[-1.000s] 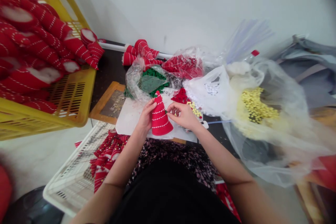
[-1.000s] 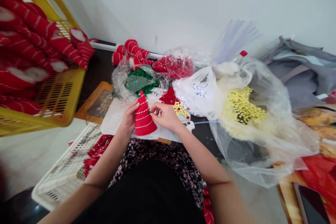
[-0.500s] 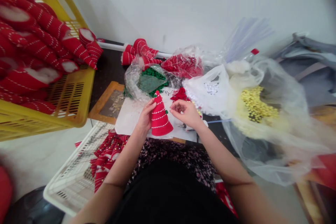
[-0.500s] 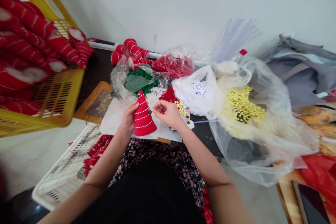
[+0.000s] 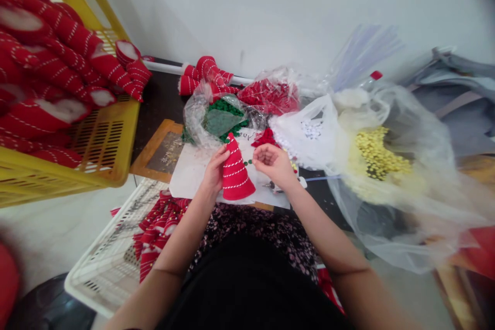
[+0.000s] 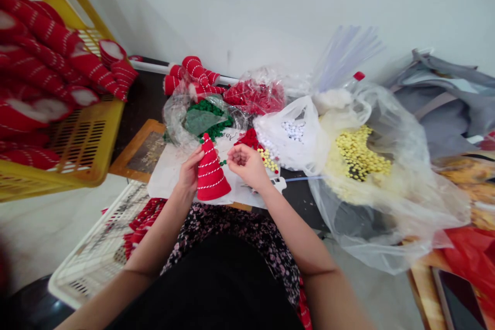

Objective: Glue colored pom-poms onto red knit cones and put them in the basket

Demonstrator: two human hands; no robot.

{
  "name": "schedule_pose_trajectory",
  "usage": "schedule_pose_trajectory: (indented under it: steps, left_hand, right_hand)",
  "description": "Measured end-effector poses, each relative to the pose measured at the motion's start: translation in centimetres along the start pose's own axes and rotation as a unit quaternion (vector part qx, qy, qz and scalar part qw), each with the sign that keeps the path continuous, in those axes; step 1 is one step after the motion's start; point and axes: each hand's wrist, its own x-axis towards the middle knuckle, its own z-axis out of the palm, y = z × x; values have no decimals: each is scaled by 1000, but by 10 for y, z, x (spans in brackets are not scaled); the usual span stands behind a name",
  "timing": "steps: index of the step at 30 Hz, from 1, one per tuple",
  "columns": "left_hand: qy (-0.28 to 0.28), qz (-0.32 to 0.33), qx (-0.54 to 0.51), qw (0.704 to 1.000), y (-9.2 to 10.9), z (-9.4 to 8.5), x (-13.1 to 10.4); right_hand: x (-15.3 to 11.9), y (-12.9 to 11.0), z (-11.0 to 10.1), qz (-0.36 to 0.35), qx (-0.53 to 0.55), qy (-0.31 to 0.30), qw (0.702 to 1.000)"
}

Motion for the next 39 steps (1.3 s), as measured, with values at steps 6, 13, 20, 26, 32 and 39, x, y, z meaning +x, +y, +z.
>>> schedule_pose_trajectory:
  steps: [6,13,20,26,32,39]
  left_hand:
    - [12,-14,-9,1000,0,0,-1]
    - [-6,10,20,1000,-7,5,1]
    - [-26,26,28,999,-5,7,-2]
    - [-18,6,14,1000,0,6,-5]
    - [-13,-22,-12,1000,0,4,-5]
    - [-20,-42,-18,999,2,10,-8]
  right_hand:
    - [4,-1,-19,-24,98,195,976]
    - [-17,-26,14,-131,-85,25,987]
    - [-16,-23,23,-186,-223,-19,957]
    - [-13,-23,10,-95,-146,20,985]
    - [-11,-15,-1,-25,-96,-56,994]
    - [-10,-13,1,-44,-47,-40,997]
